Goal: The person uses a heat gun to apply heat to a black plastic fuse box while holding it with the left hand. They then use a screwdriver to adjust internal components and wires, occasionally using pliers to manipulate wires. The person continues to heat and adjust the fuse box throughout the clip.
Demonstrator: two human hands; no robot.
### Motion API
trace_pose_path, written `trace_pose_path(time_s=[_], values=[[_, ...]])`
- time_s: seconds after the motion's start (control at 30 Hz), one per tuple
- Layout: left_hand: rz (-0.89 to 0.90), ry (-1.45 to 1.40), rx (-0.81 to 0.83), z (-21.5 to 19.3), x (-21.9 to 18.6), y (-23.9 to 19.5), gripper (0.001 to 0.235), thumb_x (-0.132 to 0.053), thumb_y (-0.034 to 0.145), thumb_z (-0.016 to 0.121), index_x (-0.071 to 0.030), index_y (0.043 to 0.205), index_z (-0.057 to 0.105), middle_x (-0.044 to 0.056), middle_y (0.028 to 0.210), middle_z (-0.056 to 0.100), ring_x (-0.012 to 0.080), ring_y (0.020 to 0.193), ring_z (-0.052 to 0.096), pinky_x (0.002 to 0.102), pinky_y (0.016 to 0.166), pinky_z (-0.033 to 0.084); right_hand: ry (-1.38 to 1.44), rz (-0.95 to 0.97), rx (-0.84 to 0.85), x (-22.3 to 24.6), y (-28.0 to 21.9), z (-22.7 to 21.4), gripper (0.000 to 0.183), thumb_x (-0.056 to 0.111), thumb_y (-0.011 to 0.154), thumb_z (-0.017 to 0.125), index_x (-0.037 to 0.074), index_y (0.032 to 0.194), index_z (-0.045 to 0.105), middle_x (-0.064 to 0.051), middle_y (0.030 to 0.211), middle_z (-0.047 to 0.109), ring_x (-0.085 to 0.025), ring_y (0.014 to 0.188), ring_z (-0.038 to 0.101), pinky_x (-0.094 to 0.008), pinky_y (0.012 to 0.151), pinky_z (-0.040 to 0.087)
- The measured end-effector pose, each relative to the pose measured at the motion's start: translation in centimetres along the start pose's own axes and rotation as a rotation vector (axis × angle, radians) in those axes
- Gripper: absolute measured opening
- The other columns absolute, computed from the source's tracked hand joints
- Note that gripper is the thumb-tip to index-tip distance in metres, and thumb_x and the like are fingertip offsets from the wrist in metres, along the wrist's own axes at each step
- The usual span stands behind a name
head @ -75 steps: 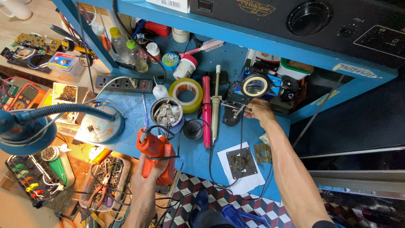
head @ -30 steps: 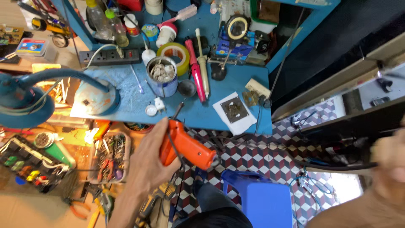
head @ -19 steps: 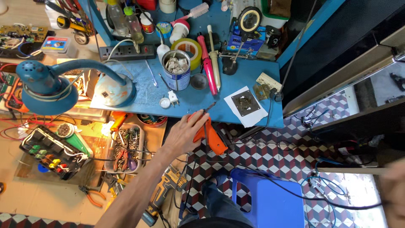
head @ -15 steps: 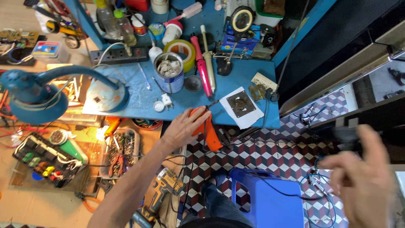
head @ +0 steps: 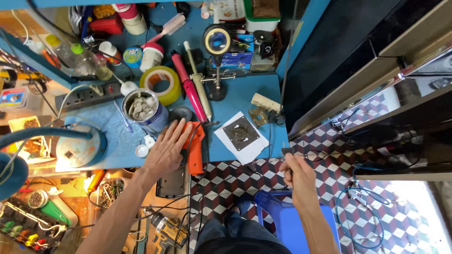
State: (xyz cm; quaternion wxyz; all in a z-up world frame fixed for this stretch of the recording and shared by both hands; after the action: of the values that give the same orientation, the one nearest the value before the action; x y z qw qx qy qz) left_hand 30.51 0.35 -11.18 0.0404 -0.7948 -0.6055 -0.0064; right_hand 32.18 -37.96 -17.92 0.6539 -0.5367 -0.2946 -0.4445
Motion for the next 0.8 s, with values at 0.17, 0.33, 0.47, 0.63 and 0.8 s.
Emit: trace_pose_path(time_s=[0.17, 0.33, 0.47, 0.63, 0.8], values=[[-0.047, -0.269, -0.277, -2.5, -2.9, 1.9, 0.064, -0.003, 0.077, 0.067, -0.009, 0.139, 0.055, 0.016, 0.147, 0.052, 0.0350, 0.134, 0.052, 0.046, 0.110, 0.044, -0.007, 0.050, 0.013, 0.9, 1.5, 1.0, 0.024, 0.022, 0.097, 0.063, 0.000, 0.088, 0.066, -0.005, 0.073, 0.064, -0.005, 0.055, 0.045, -0.021, 0.044, 0.031], [-0.055, -0.705, -0.243, 0.1, -7.7, 11.3, 0.041, -0.004, 0.093, 0.060, -0.009, 0.133, 0.061, 0.015, 0.139, 0.061, 0.0367, 0.119, 0.061, 0.043, 0.097, 0.053, -0.060, 0.036, 0.042, 1.1, 1.5, 2.3, 0.029, 0.022, 0.098, 0.063, -0.003, 0.084, 0.066, -0.007, 0.069, 0.064, -0.007, 0.051, 0.046, -0.023, 0.042, 0.034], [0.083, -0.606, -0.300, 1.8, -8.4, 20.6, 0.042, -0.004, 0.089, 0.060, -0.007, 0.130, 0.062, 0.016, 0.135, 0.062, 0.0402, 0.114, 0.063, 0.045, 0.093, 0.054, -0.163, 0.045, 0.018, 0.8, 1.1, 2.8, 0.032, 0.025, 0.100, 0.063, -0.003, 0.086, 0.071, -0.008, 0.063, 0.056, -0.008, 0.048, 0.044, -0.023, 0.042, 0.033], [-0.053, -0.584, -0.119, 2.9, -9.6, 22.8, 0.026, -0.015, 0.095, 0.061, -0.010, 0.120, 0.064, 0.013, 0.119, 0.068, 0.0372, 0.104, 0.068, 0.046, 0.090, 0.056, -0.149, 0.071, -0.018, 1.0, 1.4, 2.9, 0.030, 0.024, 0.097, 0.062, -0.003, 0.087, 0.069, -0.005, 0.068, 0.065, -0.007, 0.051, 0.049, -0.023, 0.042, 0.039], [0.232, -0.616, -0.237, 5.0, -9.1, 19.4, 0.036, -0.018, 0.072, 0.072, -0.006, 0.105, 0.067, 0.018, 0.112, 0.070, 0.0435, 0.099, 0.067, 0.052, 0.074, 0.055, -0.210, 0.111, -0.057, 0.9, 2.7, 3.3, 0.031, 0.025, 0.100, 0.063, -0.003, 0.089, 0.072, -0.008, 0.067, 0.061, -0.009, 0.051, 0.048, -0.024, 0.044, 0.040]])
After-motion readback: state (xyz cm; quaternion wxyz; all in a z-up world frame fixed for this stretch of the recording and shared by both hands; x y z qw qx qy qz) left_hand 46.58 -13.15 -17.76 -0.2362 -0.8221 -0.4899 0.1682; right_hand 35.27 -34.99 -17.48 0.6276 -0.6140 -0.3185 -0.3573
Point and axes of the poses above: each hand's wrist, its own y-axis towards the middle knuckle, its own z-axis out of the palm, x = y × z, the point moved 1 cm from there along y, towards the middle knuckle
